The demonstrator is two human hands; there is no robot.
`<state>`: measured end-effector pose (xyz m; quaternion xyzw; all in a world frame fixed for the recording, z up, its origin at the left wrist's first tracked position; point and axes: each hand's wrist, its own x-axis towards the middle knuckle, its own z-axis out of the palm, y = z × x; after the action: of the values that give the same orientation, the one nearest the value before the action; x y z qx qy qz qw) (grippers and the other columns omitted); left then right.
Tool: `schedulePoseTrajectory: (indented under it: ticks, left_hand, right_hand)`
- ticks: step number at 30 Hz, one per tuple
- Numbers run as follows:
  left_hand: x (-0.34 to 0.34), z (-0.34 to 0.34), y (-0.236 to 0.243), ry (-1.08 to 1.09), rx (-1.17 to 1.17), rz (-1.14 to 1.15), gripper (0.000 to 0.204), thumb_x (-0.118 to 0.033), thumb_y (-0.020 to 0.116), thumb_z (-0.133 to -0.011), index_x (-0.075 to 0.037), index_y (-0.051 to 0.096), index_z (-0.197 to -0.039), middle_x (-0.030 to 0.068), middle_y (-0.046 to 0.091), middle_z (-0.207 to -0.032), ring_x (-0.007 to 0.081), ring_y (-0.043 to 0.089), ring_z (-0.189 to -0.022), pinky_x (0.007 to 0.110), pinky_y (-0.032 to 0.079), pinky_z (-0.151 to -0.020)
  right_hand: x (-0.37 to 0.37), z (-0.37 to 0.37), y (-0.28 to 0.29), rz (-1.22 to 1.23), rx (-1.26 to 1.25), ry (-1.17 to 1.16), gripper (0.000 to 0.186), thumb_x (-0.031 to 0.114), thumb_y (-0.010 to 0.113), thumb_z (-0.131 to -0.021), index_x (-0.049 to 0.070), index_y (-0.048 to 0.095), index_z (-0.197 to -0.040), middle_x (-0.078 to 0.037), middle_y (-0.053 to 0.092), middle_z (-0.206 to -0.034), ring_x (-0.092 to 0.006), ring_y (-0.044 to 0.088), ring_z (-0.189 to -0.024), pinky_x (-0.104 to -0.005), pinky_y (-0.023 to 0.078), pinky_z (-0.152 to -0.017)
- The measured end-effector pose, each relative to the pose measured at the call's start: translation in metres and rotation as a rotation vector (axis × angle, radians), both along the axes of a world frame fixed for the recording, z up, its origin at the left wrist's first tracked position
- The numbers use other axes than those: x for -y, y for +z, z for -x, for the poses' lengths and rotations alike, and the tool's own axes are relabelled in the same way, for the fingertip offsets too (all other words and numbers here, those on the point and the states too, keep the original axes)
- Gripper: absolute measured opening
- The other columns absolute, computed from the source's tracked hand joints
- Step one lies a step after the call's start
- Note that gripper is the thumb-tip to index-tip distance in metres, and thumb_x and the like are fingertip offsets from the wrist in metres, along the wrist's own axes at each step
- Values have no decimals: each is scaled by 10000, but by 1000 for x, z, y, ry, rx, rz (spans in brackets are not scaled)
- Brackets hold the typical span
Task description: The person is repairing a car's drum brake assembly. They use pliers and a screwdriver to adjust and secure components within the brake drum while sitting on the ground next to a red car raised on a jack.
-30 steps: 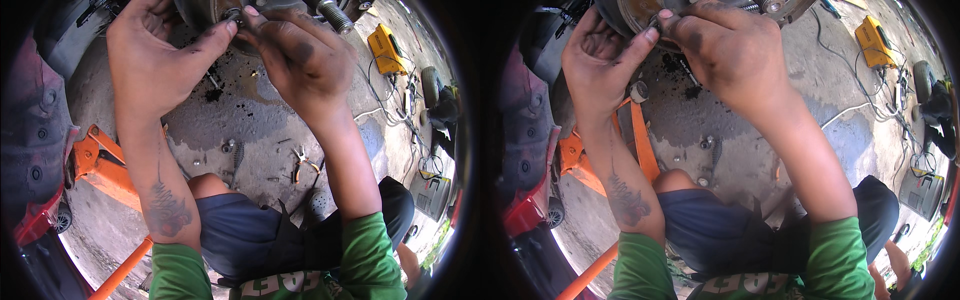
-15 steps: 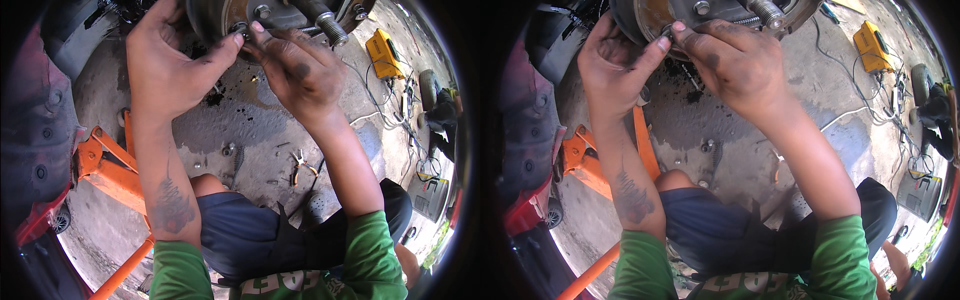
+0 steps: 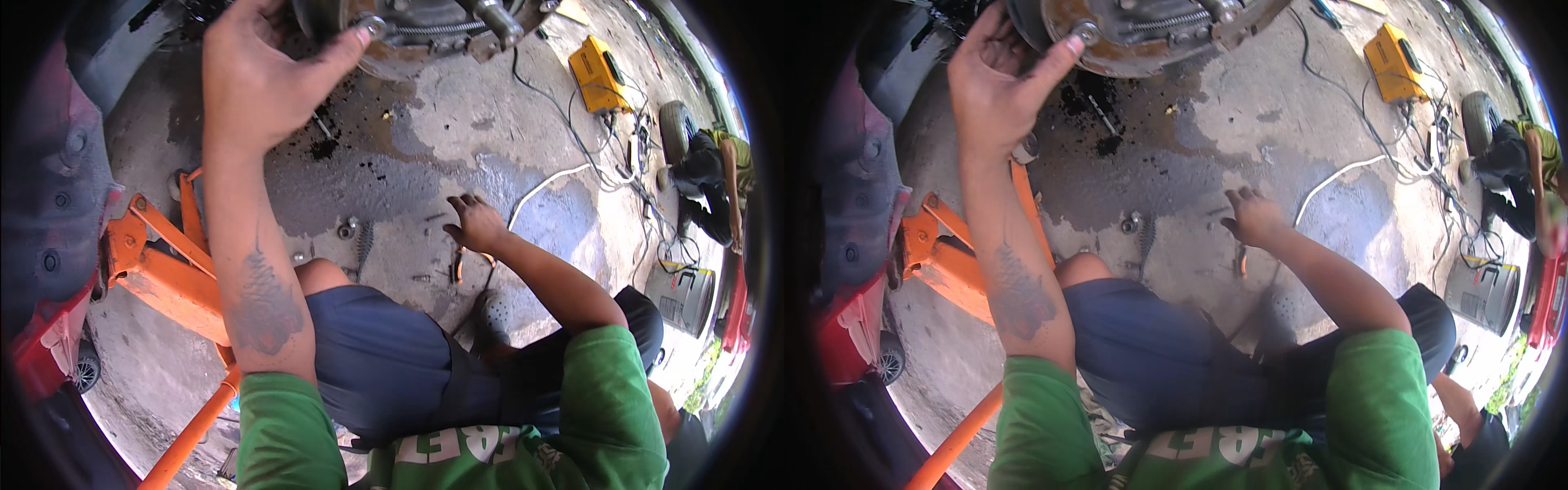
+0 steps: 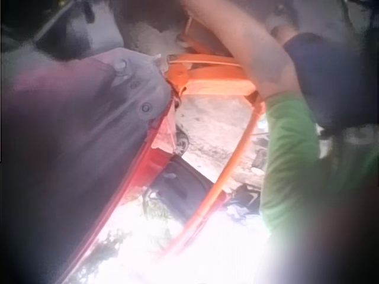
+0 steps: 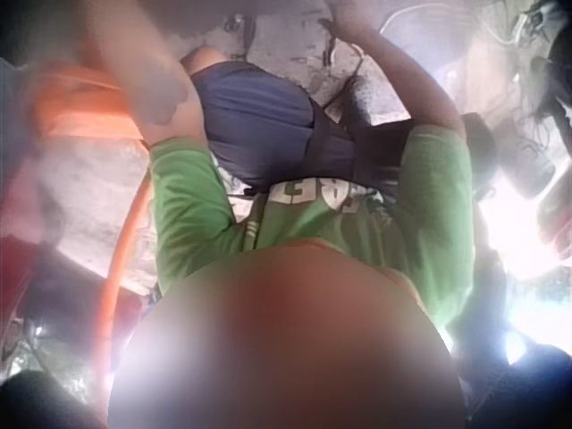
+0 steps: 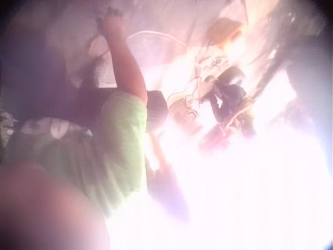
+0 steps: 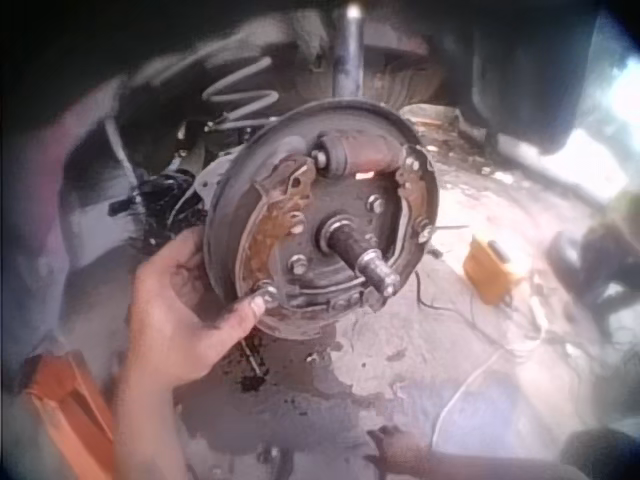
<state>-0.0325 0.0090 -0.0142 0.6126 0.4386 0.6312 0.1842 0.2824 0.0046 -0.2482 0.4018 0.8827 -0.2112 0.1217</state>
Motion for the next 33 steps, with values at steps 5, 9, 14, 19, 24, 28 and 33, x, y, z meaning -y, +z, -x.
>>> schedulePoseTrajectory:
  ticks: [5, 9, 14, 19, 24, 28, 33]
  left_hand:
    - [0, -3, 0, 1, 12, -25, 572, 45, 764, -786, 112, 544, -1310, 167, 659, -1223, 225, 649, -1133, 351, 512, -1025]
    - [3, -3, 2, 34, 37, 23, 576, 39, 771, -787, 114, 541, -1310, 172, 659, -1223, 228, 652, -1129, 353, 514, -1028]
    - [3, 0, -1, 56, -50, 3, 581, 36, 770, -795, 121, 529, -1318, 181, 648, -1244, 233, 643, -1152, 358, 510, -1038]
    - [4, -4, 0, -44, 120, 57, 598, 68, 740, -819, 121, 487, -1358, 175, 632, -1279, 226, 628, -1190, 350, 510, -1044]
    - [6, 0, 4, -5, -19, 49, 554, 38, 799, -794, 91, 560, -1291, 155, 685, -1205, 208, 671, -1106, 348, 539, -997]
    - [7, 3, 5, 127, -205, -106, 490, -92, 845, -762, 61, 654, -1186, 180, 751, -1087, 206, 720, -996, 334, 559, -898]
    - [7, 3, 5, 156, -214, -93, 526, -107, 862, -737, 76, 649, -1183, 209, 745, -1071, 233, 734, -972, 347, 571, -873]
  right_hand:
    - [47, -78, -93, 160, 286, -50, 875, 519, 787, -827, 58, 418, -1473, -242, 518, -1375, -440, 539, -1256, -495, 506, -1013]
    - [58, -78, -103, 94, 151, -151, 816, 475, 805, -814, 28, 456, -1400, -187, 528, -1279, -401, 547, -1216, -495, 527, -953]
    - [90, -69, -114, 71, 218, -508, 970, 611, 788, -778, 22, 404, -1447, -264, 516, -1362, -433, 505, -1310, -532, 502, -1006]
    - [95, -81, -127, 180, 82, -500, 835, 398, 857, -743, -3, 429, -1337, -292, 586, -1285, -426, 611, -1179, -501, 535, -943]
    - [84, -92, -120, 169, 39, -527, 744, 387, 831, -757, -37, 452, -1237, -293, 687, -1059, -446, 681, -1033, -510, 541, -899]
    - [87, -88, -115, 89, 69, -522, 470, 349, 760, -816, -39, 573, -1005, -301, 698, -987, -462, 679, -1034, -511, 534, -926]
    - [39, -48, -71, 775, -237, -1159, 195, 181, 692, -887, 9, 621, -829, -95, 595, -643, -179, 504, -438, -345, 388, -404]
